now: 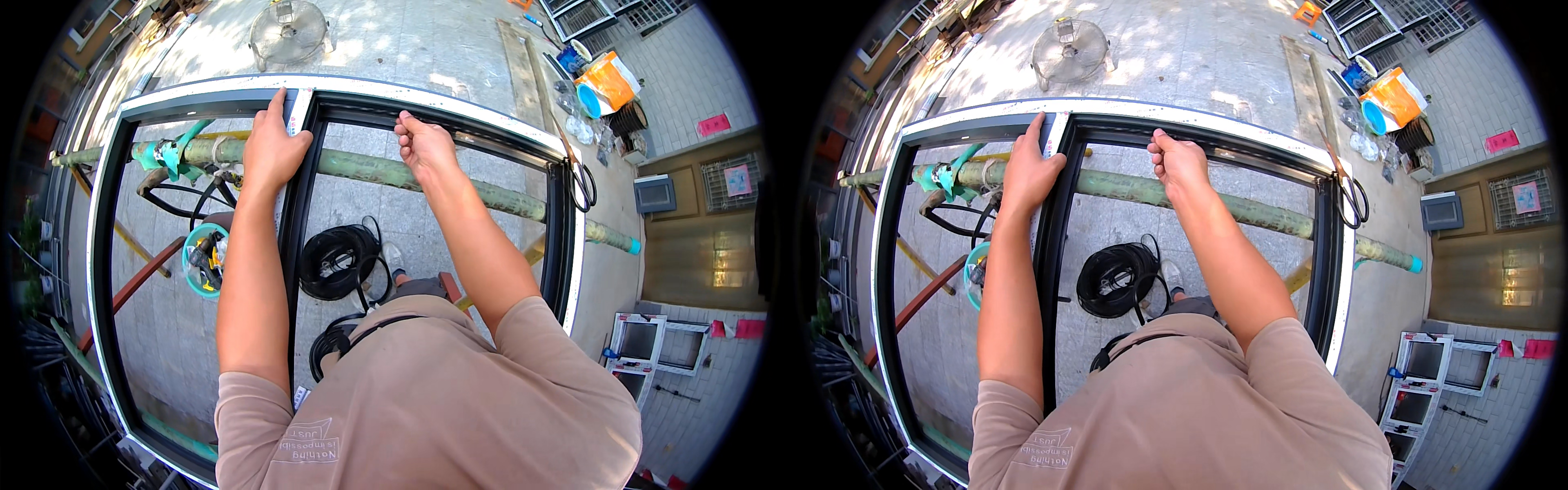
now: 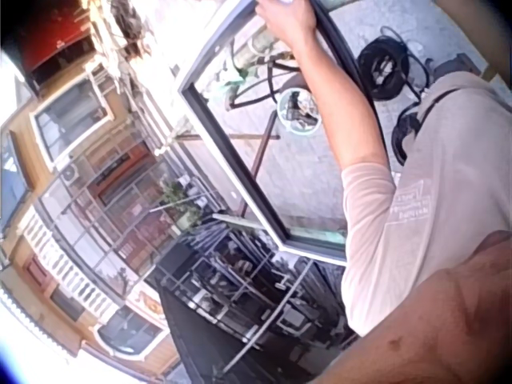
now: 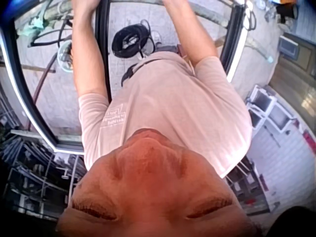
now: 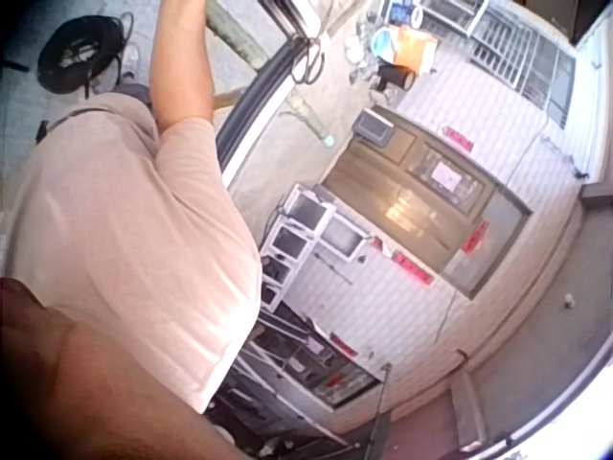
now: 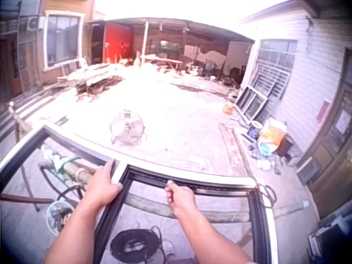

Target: The person presses a black rubber gasket into the frame of a window using their fingers and trims it with scissors. They then pick up a smaller finished window frame from a shelf.

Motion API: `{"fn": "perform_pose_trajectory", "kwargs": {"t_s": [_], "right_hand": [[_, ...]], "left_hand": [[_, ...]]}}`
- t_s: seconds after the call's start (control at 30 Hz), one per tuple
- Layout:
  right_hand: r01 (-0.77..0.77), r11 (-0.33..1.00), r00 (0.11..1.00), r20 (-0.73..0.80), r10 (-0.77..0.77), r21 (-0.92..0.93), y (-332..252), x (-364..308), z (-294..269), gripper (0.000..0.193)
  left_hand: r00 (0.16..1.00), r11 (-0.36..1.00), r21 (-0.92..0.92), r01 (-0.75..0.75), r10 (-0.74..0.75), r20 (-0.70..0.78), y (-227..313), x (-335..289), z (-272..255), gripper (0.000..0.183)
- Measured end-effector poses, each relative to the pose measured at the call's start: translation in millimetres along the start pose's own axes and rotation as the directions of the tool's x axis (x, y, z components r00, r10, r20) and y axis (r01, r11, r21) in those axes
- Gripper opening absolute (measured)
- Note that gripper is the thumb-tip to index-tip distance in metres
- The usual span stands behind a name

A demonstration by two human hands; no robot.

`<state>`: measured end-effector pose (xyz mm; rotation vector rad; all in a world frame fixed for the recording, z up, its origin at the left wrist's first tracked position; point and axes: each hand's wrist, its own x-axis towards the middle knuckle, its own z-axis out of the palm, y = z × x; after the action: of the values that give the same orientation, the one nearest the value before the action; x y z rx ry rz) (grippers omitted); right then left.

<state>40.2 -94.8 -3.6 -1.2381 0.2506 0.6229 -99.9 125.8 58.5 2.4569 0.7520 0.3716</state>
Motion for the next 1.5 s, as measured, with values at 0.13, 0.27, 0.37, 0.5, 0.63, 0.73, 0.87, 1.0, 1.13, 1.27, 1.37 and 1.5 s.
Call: {"fn": "perform_pose_trajectory", "kwargs": {"t_s": [0.13,0.27,0.37,0.5,0.63,0.73,0.87,1.0,1.13,1.27,1.37,1.5], "right_hand": [[0.003,1.000,1.000,0.004,-0.003,-0.003,0.1,2.8,1.0,0.019],[0.019,0.990,0.995,0.095,-0.006,-0.140,-4.6,-7.3,-11.1,0.019],[0.165,0.924,0.973,0.209,-0.096,-0.344,-1.0,-29.6,-10.1,0.022],[0.360,0.755,0.920,0.341,-0.191,-0.549,15.1,-42.6,1.9,0.030],[0.501,0.577,0.847,0.501,-0.176,-0.645,22.4,-39.8,20.3,0.034],[0.485,0.643,0.826,0.552,-0.113,-0.593,20.1,-30.9,46.1,0.037],[0.235,0.896,0.831,0.556,0.015,-0.376,23.4,-15.8,84.0,0.034],[-0.064,0.952,0.869,0.453,0.201,-0.299,29.2,-2.9,98.6,0.027],[-0.114,0.955,0.857,0.459,0.233,-0.273,23.2,-1.8,101.7,0.022],[-0.162,0.950,0.848,0.456,0.272,-0.266,23.2,5.9,105.2,0.022],[-0.172,0.945,0.829,0.477,0.291,-0.278,22.7,13.5,103.8,0.022],[-0.127,0.964,0.778,0.579,0.243,-0.235,25.5,16.1,88.3,0.022]], "left_hand": [[1.000,1.000,0.014,-0.008,0.009,-0.006,-4.3,1.3,1.7,0.092],[1.000,0.998,-0.057,-0.015,0.014,-0.016,-0.4,3.5,4.6,0.093],[1.000,0.996,-0.085,-0.020,0.020,-0.001,-0.6,4.2,1.6,0.095],[1.000,0.990,-0.139,0.002,0.000,0.012,-8.2,0.1,-6.7,0.095],[0.995,0.998,-0.041,0.051,-0.048,0.082,-7.0,-36.7,-21.0,0.096],[0.981,0.984,0.059,0.167,-0.172,0.095,9.2,-83.8,-36.4,0.095],[0.976,0.960,0.197,0.201,-0.178,-0.126,12.6,-159.8,-39.4,0.086],[0.899,0.870,0.247,0.426,-0.378,-0.221,22.7,-194.1,-37.7,0.080],[0.894,0.835,0.334,0.437,-0.364,-0.260,30.8,-197.5,-34.8,0.073],[0.895,0.834,0.342,0.432,-0.351,-0.274,23.5,-199.8,-30.2,0.071],[0.897,0.835,0.347,0.428,-0.345,-0.277,24.3,-195.2,-29.8,0.071],[0.885,0.819,0.359,0.448,-0.351,-0.304,33.5,-198.3,-31.0,0.068]]}}
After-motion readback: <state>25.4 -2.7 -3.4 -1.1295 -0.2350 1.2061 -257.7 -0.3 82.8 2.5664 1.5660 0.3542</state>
